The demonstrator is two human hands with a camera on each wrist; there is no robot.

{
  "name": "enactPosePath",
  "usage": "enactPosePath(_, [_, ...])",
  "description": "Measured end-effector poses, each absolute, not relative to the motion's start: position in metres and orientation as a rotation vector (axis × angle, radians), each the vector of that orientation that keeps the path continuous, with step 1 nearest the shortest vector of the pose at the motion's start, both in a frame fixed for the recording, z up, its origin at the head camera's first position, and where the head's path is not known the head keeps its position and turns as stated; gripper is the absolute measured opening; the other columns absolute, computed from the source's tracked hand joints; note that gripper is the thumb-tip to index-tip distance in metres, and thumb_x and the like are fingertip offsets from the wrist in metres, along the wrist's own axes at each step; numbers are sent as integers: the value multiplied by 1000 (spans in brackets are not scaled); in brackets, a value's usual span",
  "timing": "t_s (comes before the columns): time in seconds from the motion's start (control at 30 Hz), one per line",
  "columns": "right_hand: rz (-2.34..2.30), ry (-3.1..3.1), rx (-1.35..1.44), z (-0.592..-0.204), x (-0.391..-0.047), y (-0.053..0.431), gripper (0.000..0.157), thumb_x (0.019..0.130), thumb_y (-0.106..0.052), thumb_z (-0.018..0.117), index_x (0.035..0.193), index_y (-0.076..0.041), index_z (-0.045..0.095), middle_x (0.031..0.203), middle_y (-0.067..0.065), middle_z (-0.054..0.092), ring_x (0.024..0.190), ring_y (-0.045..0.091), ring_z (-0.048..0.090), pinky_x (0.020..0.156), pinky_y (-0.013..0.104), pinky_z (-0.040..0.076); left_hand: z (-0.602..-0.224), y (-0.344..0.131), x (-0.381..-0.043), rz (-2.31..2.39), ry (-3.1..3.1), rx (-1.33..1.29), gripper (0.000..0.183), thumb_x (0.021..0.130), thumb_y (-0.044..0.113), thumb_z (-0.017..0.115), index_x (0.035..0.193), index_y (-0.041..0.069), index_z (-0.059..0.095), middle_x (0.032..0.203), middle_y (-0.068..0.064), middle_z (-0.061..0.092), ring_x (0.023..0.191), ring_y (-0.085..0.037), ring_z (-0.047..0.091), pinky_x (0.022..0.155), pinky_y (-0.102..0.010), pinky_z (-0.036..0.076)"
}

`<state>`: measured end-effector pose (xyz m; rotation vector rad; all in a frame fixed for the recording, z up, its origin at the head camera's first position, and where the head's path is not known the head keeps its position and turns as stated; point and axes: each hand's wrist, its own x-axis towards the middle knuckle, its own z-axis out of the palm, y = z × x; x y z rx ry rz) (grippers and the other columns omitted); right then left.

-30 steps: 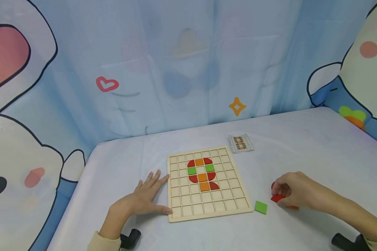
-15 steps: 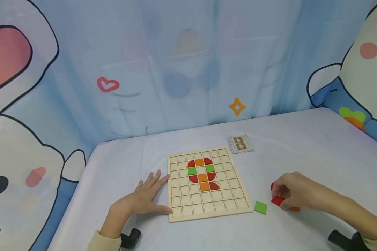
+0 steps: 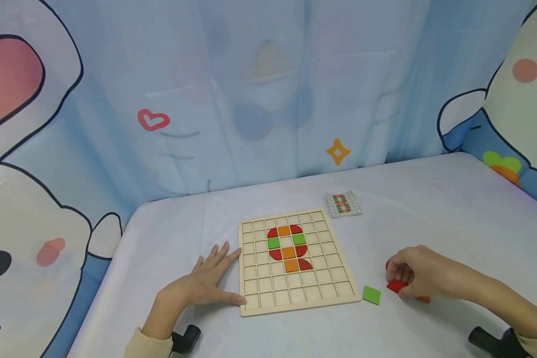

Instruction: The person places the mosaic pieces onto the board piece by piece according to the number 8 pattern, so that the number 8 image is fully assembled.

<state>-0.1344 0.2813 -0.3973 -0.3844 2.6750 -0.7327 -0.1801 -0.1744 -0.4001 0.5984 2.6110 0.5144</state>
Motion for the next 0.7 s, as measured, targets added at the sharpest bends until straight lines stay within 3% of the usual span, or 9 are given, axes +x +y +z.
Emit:
enactPosePath(0.3, [-749,2704,-346,-397,-129,279,29,74,2,90,90,-8,68,84,-3,62,75,14,56,65,23,56,-399,-173,-180,509,2613,608,113,83,56,84,169,19,21,175,-15,7,161,-39,2,127,-66,6])
enactPosePath(0.7, [-774,2697,-436,-399,-126,280,30,74,2,90,84,-16,67,78,-6,58,72,9,52,60,21,51,-399,-174,-180,511,2607,603,112,83,56,84,169,19,22,175,-15,7,161,-39,2,127,-66,6])
